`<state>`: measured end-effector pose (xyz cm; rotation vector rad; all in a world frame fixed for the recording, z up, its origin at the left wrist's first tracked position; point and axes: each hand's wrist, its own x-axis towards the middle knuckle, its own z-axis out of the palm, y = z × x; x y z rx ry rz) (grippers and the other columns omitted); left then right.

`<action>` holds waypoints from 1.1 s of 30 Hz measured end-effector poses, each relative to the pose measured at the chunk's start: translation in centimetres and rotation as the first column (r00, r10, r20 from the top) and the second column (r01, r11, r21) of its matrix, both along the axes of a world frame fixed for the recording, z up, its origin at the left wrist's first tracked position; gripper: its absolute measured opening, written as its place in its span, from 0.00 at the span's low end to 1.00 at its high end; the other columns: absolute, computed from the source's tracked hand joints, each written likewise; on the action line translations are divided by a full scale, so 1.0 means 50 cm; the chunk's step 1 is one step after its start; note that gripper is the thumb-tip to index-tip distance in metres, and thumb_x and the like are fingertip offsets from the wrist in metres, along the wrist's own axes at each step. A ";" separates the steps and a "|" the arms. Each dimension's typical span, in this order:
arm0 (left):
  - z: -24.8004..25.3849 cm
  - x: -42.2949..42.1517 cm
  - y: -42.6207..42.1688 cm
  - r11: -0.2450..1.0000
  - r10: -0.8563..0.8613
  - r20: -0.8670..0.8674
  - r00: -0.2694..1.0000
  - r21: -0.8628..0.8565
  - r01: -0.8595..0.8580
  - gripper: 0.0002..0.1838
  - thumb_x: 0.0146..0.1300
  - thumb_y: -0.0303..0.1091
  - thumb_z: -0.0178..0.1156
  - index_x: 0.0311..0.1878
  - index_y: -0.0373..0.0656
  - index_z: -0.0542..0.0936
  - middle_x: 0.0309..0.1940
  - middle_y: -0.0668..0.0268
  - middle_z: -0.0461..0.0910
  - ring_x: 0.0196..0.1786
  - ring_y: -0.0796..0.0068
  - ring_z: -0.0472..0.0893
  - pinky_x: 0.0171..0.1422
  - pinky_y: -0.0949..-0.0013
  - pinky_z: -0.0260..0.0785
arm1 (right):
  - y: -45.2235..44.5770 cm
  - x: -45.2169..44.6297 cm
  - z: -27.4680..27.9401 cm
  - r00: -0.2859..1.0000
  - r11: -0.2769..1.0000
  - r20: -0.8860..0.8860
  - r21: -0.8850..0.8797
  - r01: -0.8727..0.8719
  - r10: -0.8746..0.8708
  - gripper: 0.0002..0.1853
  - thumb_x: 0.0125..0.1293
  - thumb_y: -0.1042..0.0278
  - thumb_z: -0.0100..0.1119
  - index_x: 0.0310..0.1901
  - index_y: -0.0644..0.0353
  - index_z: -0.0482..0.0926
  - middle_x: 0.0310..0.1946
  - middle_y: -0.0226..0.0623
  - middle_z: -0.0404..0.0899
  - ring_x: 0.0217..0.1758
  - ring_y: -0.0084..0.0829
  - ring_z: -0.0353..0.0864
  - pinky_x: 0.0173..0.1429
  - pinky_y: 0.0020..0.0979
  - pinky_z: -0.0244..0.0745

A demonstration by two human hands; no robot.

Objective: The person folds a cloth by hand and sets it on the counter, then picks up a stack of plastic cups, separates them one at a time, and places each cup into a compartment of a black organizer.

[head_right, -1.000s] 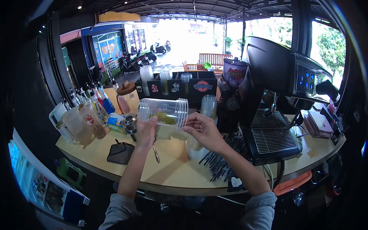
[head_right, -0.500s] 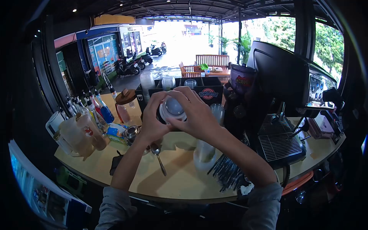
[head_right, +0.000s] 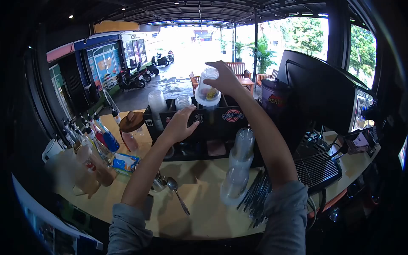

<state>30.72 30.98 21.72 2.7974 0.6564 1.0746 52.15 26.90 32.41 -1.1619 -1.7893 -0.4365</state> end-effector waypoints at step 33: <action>-0.033 0.012 0.017 0.987 0.057 -0.082 0.995 0.154 -0.043 0.39 0.54 0.46 0.63 0.66 0.36 0.65 0.65 0.54 0.67 0.69 0.61 0.64 0.73 0.53 0.53 | 0.123 0.038 -0.148 0.968 0.922 0.231 -0.346 0.175 -0.097 0.33 0.39 0.49 0.75 0.48 0.58 0.81 0.50 0.46 0.80 0.56 0.42 0.77 0.64 0.39 0.67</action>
